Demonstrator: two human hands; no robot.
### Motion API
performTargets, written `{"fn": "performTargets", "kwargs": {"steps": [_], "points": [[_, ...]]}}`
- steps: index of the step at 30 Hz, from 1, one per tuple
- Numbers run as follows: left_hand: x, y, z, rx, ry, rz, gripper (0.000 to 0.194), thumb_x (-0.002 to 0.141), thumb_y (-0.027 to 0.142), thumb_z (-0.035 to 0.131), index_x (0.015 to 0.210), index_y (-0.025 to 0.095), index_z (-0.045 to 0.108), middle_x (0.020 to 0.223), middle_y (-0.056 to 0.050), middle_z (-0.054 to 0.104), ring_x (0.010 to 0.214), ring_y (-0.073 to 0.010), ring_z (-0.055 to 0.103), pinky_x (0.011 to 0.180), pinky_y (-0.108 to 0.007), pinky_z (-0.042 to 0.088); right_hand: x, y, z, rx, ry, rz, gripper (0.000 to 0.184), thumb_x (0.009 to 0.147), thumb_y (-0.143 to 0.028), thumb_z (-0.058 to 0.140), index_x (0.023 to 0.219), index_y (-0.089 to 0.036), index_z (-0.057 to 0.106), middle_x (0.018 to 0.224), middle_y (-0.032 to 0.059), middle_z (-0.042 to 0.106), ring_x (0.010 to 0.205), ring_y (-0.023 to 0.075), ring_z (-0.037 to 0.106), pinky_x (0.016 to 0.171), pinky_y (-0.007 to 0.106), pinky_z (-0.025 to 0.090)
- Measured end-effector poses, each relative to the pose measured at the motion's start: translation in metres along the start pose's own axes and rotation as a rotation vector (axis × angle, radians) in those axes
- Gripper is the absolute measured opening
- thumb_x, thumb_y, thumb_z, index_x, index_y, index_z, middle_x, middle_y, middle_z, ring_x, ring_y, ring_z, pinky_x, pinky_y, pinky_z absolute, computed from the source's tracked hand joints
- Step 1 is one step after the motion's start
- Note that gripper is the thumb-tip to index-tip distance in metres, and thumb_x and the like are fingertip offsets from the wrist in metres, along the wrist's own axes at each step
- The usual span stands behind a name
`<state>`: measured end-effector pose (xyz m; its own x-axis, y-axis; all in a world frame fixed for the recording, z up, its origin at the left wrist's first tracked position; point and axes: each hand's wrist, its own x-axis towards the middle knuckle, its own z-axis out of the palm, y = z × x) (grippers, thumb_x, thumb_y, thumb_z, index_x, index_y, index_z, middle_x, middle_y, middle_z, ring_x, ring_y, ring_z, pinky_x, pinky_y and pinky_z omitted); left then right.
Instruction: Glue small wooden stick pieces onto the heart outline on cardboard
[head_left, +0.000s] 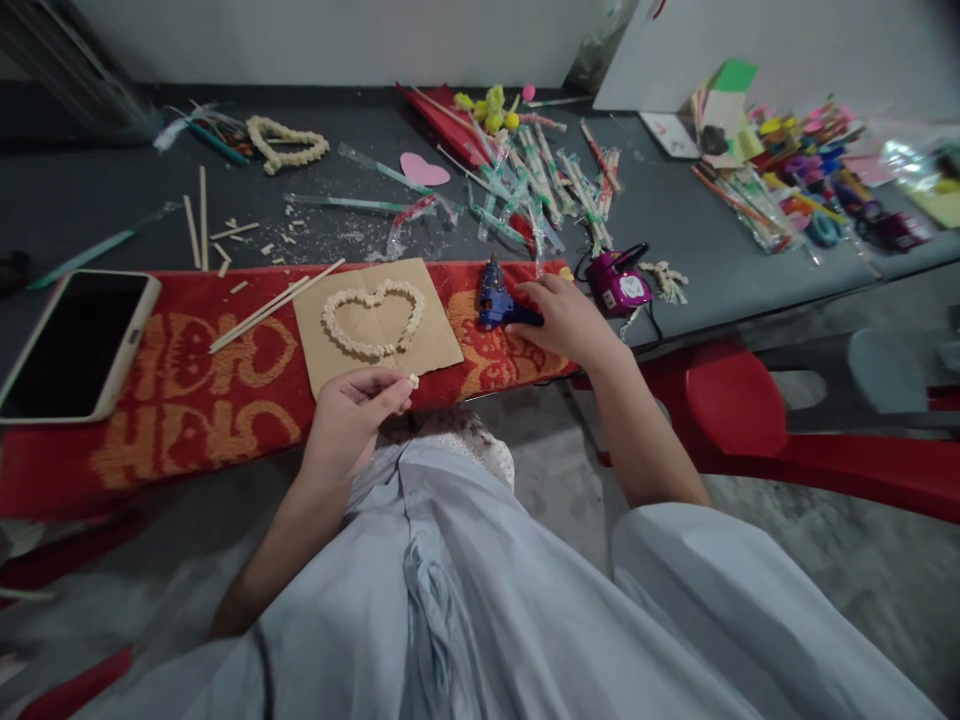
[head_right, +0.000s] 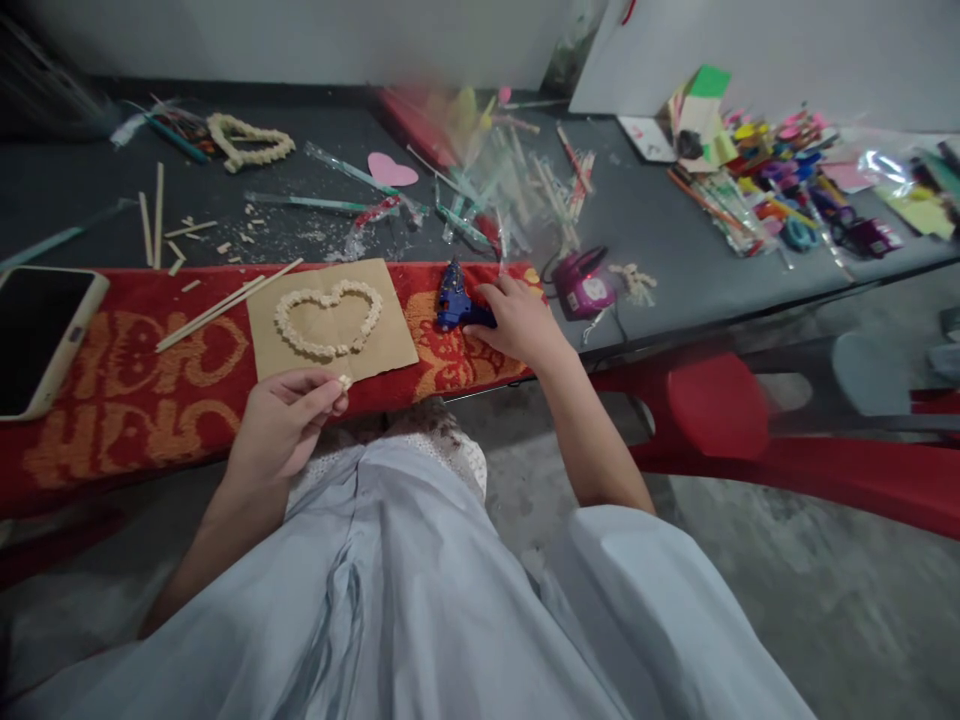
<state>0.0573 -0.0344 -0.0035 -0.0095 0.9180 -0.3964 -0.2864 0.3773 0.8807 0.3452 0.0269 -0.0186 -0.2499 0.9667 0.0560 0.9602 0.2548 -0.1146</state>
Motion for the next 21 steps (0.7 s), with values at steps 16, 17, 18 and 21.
{"fn": "performTargets", "kwargs": {"steps": [16,17,18,21], "points": [[0.002,-0.001,-0.003,0.021,-0.034,0.014,0.025,0.047,0.028,0.087,0.059,0.018,0.068,0.051,0.002,0.060,0.049,-0.0082,0.052,0.051,-0.021,0.043,0.011,0.029,0.009,0.723,0.174,0.274,0.053,0.090,-0.075,0.039,0.089,-0.024,0.053,0.072,0.0011,0.058,0.066,0.0188,0.057,0.068,0.036,0.052],[0.002,-0.001,-0.003,0.007,-0.034,0.013,0.025,0.047,0.027,0.087,0.060,0.017,0.068,0.051,0.002,0.060,0.049,-0.0079,0.052,0.051,-0.020,0.042,0.009,0.026,0.007,0.809,0.198,0.293,0.053,0.086,-0.077,0.045,0.083,-0.025,0.051,0.065,-0.0013,0.054,0.058,0.0161,0.053,0.060,0.033,0.048],[0.003,0.000,-0.002,-0.012,-0.033,0.010,0.025,0.048,0.027,0.086,0.061,0.016,0.067,0.051,0.002,0.059,0.049,-0.0076,0.052,0.051,-0.019,0.041,0.007,0.023,0.004,0.877,0.222,0.305,0.053,0.083,-0.077,0.052,0.078,-0.025,0.050,0.061,-0.0029,0.051,0.053,0.0140,0.049,0.054,0.030,0.045],[0.006,0.000,-0.001,-0.099,-0.029,0.002,0.023,0.050,0.024,0.083,0.056,0.015,0.063,0.049,0.003,0.054,0.049,-0.0067,0.051,0.049,-0.017,0.040,-0.002,0.004,-0.006,1.020,0.272,0.338,0.051,0.072,-0.070,0.073,0.071,-0.024,0.052,0.055,-0.0045,0.050,0.047,0.0112,0.045,0.044,0.027,0.039]]}}
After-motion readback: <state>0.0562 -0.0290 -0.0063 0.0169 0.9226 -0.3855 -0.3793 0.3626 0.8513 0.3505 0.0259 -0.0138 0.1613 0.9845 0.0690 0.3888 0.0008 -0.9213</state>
